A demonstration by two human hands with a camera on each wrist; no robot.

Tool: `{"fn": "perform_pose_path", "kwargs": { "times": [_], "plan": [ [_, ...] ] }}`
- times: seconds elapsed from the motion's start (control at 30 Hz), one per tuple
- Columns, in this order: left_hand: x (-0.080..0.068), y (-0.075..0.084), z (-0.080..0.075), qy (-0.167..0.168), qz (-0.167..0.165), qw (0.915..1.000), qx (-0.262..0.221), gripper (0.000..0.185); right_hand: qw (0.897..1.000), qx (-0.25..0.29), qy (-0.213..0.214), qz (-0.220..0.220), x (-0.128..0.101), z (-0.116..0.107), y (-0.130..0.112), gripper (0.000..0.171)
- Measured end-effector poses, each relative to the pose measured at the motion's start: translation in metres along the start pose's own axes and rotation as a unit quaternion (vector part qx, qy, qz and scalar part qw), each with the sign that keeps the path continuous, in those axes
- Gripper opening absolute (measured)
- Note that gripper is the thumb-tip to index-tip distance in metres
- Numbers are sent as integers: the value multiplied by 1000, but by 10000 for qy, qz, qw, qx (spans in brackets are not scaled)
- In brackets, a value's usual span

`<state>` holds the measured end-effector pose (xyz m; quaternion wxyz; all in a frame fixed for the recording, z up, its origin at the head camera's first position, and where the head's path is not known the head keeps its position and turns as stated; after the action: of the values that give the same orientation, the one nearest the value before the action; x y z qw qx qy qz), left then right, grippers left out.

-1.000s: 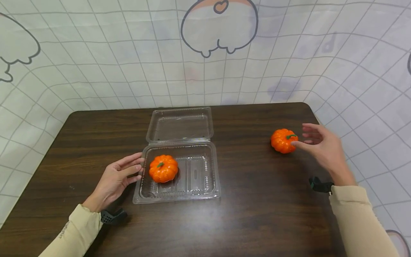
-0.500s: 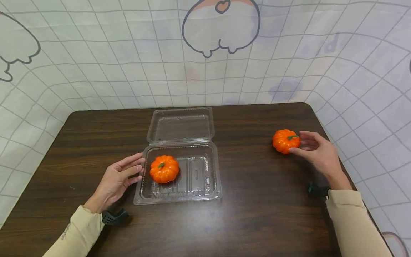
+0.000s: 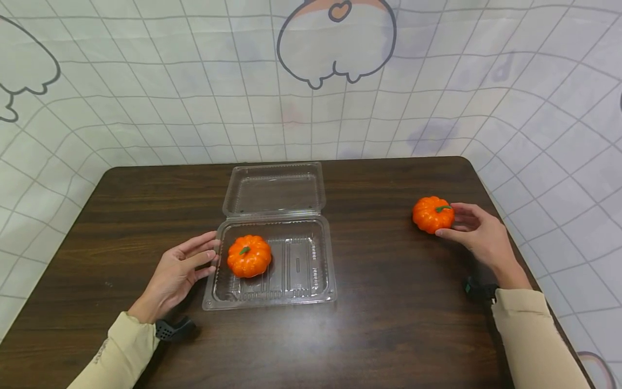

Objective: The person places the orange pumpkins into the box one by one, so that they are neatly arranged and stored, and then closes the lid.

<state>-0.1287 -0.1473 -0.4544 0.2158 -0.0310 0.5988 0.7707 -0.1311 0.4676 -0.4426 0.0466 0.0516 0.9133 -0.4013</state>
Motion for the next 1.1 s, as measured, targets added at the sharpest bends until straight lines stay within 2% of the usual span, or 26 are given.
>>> {"fn": "perform_pose_path", "kwargs": {
  "times": [0.23, 0.4, 0.83, 1.1],
  "plan": [
    [0, -1, -1, -14, 27, 10000, -64, 56, 9999, 111, 13, 39, 2, 2, 1, 74],
    [0, -1, -1, -21, 17, 10000, -65, 57, 9996, 238, 54, -113, 2, 3, 0, 68],
    [0, -2, 0, 41, -9, 10000, 10, 59, 9998, -23, 63, -169, 2, 6, -2, 70],
    [0, -3, -1, 90, -112, 9997, 214, 62, 9997, 49, 76, -217, 0, 5, -7, 67]
  ]
}}
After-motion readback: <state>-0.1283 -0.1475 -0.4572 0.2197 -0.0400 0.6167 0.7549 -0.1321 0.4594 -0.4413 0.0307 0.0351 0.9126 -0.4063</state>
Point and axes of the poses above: each hand's wrist, its own x-axis towards the middle knuckle, its own z-axis out of the palm, y = z × x, the point moved 1 cm from there along x, towards the middle knuckle, and after that the axes turned 6 degrees about -y, right-handed, at the moved point
